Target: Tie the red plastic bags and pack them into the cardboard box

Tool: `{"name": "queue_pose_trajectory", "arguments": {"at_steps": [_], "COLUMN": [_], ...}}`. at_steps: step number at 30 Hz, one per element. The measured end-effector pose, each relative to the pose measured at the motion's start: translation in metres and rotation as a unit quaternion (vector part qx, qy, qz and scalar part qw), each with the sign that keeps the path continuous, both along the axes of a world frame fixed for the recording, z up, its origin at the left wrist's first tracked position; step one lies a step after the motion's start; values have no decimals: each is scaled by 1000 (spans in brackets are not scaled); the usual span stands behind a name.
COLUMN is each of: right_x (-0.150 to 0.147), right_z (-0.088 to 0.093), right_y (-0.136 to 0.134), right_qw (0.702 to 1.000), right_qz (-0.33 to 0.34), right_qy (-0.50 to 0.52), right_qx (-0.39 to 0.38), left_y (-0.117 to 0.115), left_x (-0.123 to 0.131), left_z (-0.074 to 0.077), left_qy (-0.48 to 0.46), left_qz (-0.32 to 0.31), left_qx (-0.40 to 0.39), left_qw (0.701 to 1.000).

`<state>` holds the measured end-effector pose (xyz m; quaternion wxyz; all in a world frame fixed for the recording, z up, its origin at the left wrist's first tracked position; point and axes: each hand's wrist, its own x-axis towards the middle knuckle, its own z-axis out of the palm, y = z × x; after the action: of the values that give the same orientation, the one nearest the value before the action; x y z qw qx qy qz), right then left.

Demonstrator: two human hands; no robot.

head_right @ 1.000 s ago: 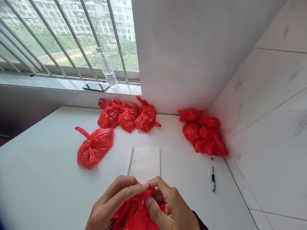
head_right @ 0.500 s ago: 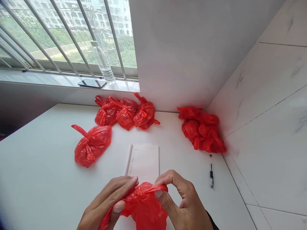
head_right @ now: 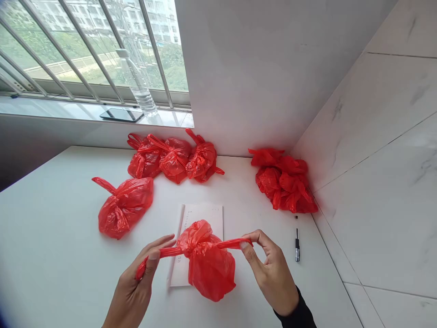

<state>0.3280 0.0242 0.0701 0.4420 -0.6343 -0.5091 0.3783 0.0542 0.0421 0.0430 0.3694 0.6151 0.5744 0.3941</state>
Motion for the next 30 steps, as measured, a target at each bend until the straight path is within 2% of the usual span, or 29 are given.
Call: {"name": "queue_pose_trajectory", "arguments": {"at_steps": [4, 7, 11, 18, 22, 24, 26, 28, 30], "right_x": [-12, -31, -45, -29, -33, -42, -51, -61, -69], "right_z": [-14, -25, -37, -48, -51, -52, -57, -68, -84], "right_y": [6, 8, 6, 6, 1, -2, -4, -5, -5], "right_qw": [993, 982, 978, 996, 997, 998, 997, 992, 986], "right_qz": [52, 66, 52, 21, 0, 11, 46, 78, 94], "right_qy": [107, 174, 194, 86, 71, 45, 2, -52, -107], "right_qx": [10, -20, -52, -26, 0, 35, 64, 80, 91], "left_y": [4, 4, 4, 15, 15, 13, 12, 12, 13], "left_x": [12, 30, 47, 31, 32, 39, 47, 51, 53], "left_z": [-9, -16, -25, -44, -44, -42, -41, -45, -52], "left_qy": [-19, -1, 17, 79, 123, 142, 158, 184, 217], "left_qz": [-52, -110, -112, -47, -44, -67, -119, -168, -184], "left_qx": [-4, -12, -30, -3, 56, 105, 130, 135, 136], "left_qw": [998, 994, 993, 996, 990, 982, 972, 959, 949]}}
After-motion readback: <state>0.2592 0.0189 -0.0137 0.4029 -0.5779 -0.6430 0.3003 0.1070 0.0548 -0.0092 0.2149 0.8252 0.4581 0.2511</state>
